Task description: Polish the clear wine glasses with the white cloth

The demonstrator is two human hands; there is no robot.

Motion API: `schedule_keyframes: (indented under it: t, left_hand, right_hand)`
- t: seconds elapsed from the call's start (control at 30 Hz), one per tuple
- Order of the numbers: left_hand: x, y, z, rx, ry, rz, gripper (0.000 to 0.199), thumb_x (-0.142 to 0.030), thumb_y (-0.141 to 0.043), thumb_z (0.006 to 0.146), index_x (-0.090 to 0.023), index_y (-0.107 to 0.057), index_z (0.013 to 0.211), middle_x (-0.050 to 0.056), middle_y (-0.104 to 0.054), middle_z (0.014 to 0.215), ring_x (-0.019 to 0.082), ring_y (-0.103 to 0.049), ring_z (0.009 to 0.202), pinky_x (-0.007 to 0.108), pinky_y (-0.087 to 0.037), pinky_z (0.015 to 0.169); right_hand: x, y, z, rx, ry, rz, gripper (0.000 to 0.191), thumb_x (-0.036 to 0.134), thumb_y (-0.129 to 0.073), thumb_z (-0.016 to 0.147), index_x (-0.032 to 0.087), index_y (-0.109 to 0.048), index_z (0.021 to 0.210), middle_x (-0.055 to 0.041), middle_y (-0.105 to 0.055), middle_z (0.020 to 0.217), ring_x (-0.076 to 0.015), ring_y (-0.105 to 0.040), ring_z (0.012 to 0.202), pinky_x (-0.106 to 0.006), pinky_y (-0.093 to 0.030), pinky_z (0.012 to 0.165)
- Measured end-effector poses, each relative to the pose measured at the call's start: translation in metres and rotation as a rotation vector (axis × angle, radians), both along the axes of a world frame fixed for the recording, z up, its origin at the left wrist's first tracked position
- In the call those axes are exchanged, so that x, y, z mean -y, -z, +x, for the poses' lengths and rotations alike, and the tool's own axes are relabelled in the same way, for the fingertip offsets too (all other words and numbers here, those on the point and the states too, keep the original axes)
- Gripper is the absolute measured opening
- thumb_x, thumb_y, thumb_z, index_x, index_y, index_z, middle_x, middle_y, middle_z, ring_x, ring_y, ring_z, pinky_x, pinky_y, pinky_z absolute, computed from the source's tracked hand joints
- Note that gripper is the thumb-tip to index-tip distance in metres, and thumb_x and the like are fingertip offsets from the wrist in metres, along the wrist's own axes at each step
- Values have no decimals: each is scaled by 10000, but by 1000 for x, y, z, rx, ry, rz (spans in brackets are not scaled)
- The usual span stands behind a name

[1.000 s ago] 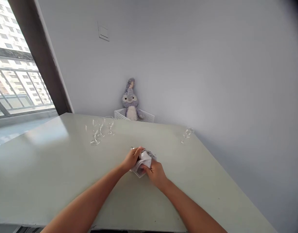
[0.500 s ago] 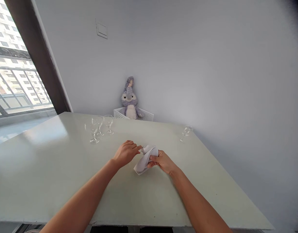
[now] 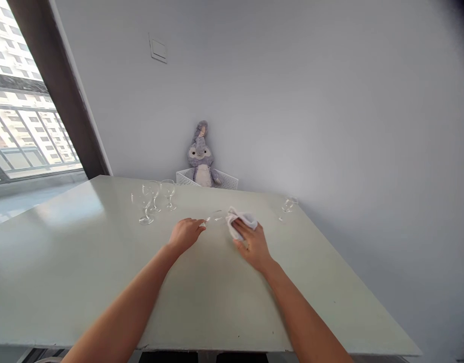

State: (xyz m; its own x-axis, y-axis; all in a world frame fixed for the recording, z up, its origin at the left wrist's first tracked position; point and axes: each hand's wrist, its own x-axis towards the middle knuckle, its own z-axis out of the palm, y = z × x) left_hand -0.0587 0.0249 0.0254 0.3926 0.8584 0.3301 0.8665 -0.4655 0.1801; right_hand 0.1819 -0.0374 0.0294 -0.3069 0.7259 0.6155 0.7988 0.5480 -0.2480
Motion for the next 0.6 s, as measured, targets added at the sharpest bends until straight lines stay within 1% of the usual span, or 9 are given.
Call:
schedule_keyframes:
  t: [0.07, 0.13, 0.2, 0.27, 0.37, 0.43, 0.5, 0.53, 0.6]
  left_hand:
    - [7, 0, 10, -72, 154, 90, 227, -267, -418, 841, -194, -612, 931, 49, -614, 705, 188, -538, 712, 293, -356, 637]
    - [16, 1, 21, -130, 354, 191, 202, -206, -415, 835, -168, -601, 766, 50, -580, 663, 170, -514, 680, 291, -346, 636]
    - [24, 2, 30, -144, 516, 278, 267, -186, -377, 853, -160, -559, 659, 49, -541, 632, 154, -488, 654, 286, -337, 625]
    - [29, 4, 36, -123, 590, 339, 298, -211, -340, 880, -163, -561, 687, 47, -527, 633, 149, -477, 650, 286, -335, 623]
    - [32, 8, 41, -55, 562, 366, 254, -276, -350, 888, -171, -578, 931, 46, -545, 667, 161, -484, 659, 298, -349, 622]
    - [32, 12, 44, 28, 480, 339, 289, -298, -365, 884, -177, -522, 1094, 42, -551, 670, 166, -496, 654, 303, -366, 623]
    - [34, 16, 50, 146, 376, 282, 323, -306, -363, 884, -189, -479, 1162, 39, -552, 689, 160, -509, 652, 293, -388, 623]
    - [36, 18, 54, 215, 320, 250, 324, -307, -359, 884, -199, -475, 1167, 44, -556, 734, 154, -517, 659, 284, -399, 617]
    - [41, 22, 64, 361, 218, 191, 319, -301, -353, 883, -212, -473, 1165, 59, -543, 878, 139, -527, 686, 266, -422, 614]
  right_hand:
    - [8, 0, -16, 147, -77, -26, 476, 394, -454, 821, 221, -436, 1264, -64, -510, 1246, -250, -390, 1184, -464, -162, 1031]
    - [11, 2, -24, 171, -90, -72, 437, 390, -405, 853, 222, -450, 1253, -64, -521, 1234, -237, -401, 1173, -456, -175, 1027]
    - [8, 4, -22, 49, -50, -175, 374, 363, -360, 875, 216, -533, 1172, -67, -561, 1182, -218, -462, 1113, -411, -281, 971]
    - [1, 5, -11, -216, -25, -388, 372, 404, -366, 864, 194, -626, 1026, -75, -630, 1053, -216, -547, 979, -363, -386, 849]
    - [-10, 8, 6, -801, -114, -799, 460, 544, -444, 779, 146, -664, 845, -74, -673, 799, -210, -597, 732, -331, -438, 678]
    - [-14, 10, 7, -1193, -169, -937, 487, 594, -487, 722, 138, -644, 789, -62, -659, 705, -203, -592, 652, -325, -446, 628]
    - [-16, 13, -2, -1482, -182, -908, 476, 614, -490, 705, 161, -614, 784, -53, -655, 716, -203, -595, 658, -319, -456, 609]
    - [-16, 15, -10, -1572, -188, -862, 470, 620, -474, 712, 177, -600, 808, -50, -657, 758, -204, -598, 681, -315, -461, 602]
    - [-12, 17, -27, -1651, -209, -774, 476, 632, -418, 740, 207, -574, 886, -46, -651, 861, -202, -601, 737, -308, -468, 595]
